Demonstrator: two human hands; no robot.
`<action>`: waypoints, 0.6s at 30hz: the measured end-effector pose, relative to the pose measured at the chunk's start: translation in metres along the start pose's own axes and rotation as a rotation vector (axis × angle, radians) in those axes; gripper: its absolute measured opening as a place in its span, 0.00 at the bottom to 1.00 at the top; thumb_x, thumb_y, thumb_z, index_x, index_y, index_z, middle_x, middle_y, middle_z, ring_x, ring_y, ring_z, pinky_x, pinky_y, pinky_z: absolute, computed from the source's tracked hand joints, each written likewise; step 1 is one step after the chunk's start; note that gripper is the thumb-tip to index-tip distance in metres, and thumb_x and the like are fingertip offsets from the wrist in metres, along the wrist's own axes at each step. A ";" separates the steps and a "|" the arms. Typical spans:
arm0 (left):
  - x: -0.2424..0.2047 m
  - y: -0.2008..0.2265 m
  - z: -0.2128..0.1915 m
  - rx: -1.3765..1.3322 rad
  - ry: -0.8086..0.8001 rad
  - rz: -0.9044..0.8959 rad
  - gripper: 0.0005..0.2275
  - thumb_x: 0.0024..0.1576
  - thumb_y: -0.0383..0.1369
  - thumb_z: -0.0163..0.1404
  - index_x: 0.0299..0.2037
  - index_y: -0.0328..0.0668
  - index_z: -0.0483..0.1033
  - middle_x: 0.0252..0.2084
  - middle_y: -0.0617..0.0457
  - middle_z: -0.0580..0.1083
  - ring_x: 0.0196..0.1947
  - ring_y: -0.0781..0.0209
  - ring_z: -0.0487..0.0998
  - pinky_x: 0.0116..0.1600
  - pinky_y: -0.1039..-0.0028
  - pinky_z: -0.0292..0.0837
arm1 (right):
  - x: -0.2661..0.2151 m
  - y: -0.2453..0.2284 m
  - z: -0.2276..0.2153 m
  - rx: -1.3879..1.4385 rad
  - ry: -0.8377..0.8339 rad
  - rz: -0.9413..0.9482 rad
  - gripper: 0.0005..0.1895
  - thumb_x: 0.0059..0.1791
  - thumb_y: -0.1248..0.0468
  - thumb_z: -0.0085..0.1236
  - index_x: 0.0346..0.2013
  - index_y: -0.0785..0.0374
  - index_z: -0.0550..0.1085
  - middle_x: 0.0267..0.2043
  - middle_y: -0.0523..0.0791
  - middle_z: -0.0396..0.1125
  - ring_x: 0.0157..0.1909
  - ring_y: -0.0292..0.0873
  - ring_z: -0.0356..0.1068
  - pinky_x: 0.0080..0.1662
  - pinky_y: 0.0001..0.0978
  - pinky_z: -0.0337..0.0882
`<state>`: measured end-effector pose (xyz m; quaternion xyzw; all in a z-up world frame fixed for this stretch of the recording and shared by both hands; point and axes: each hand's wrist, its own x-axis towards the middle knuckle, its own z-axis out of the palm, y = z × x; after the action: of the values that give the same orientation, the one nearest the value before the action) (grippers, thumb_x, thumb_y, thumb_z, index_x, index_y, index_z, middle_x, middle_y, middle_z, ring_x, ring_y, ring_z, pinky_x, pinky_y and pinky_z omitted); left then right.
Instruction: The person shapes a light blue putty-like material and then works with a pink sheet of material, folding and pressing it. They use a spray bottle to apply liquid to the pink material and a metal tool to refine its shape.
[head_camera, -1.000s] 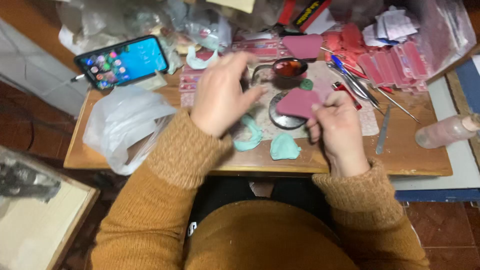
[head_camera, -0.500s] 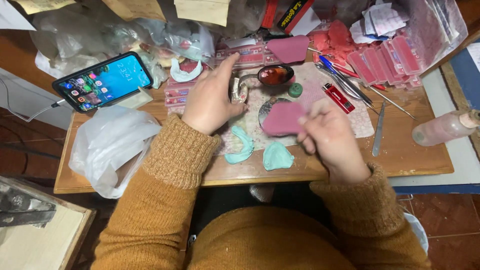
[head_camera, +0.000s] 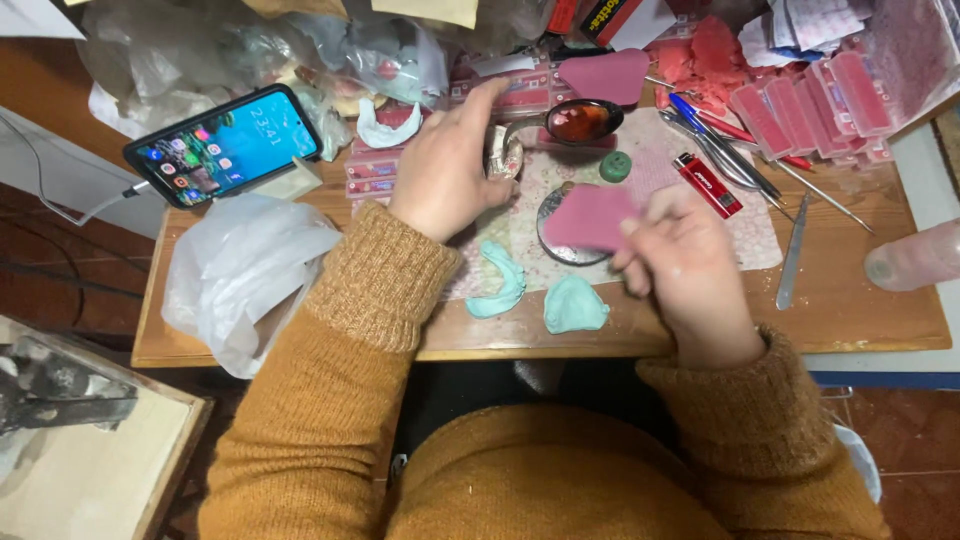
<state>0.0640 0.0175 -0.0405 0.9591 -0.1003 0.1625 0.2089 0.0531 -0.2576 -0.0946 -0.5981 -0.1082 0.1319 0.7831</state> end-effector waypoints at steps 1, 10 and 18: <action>-0.001 0.001 -0.001 -0.010 0.002 0.007 0.46 0.37 0.35 0.71 0.67 0.39 0.58 0.49 0.38 0.77 0.49 0.38 0.76 0.53 0.56 0.73 | 0.000 -0.001 -0.001 -0.001 0.064 -0.045 0.08 0.54 0.74 0.52 0.37 0.60 0.64 0.25 0.47 0.69 0.18 0.33 0.61 0.21 0.23 0.59; -0.019 0.007 -0.013 -0.042 0.236 0.172 0.38 0.42 0.36 0.70 0.62 0.33 0.66 0.55 0.37 0.75 0.54 0.38 0.73 0.60 0.59 0.68 | 0.001 0.004 -0.004 0.032 0.087 -0.041 0.08 0.54 0.74 0.52 0.38 0.60 0.64 0.25 0.48 0.69 0.17 0.33 0.61 0.20 0.23 0.59; -0.029 0.011 0.000 -0.618 0.035 -0.170 0.10 0.58 0.37 0.60 0.36 0.38 0.79 0.25 0.56 0.74 0.25 0.65 0.70 0.32 0.72 0.65 | 0.003 0.007 0.000 0.010 0.023 -0.013 0.08 0.54 0.73 0.53 0.37 0.59 0.64 0.24 0.46 0.69 0.17 0.32 0.60 0.21 0.22 0.59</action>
<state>0.0340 0.0111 -0.0467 0.8523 -0.0609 0.1229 0.5048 0.0550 -0.2547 -0.1009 -0.5949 -0.1024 0.1207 0.7880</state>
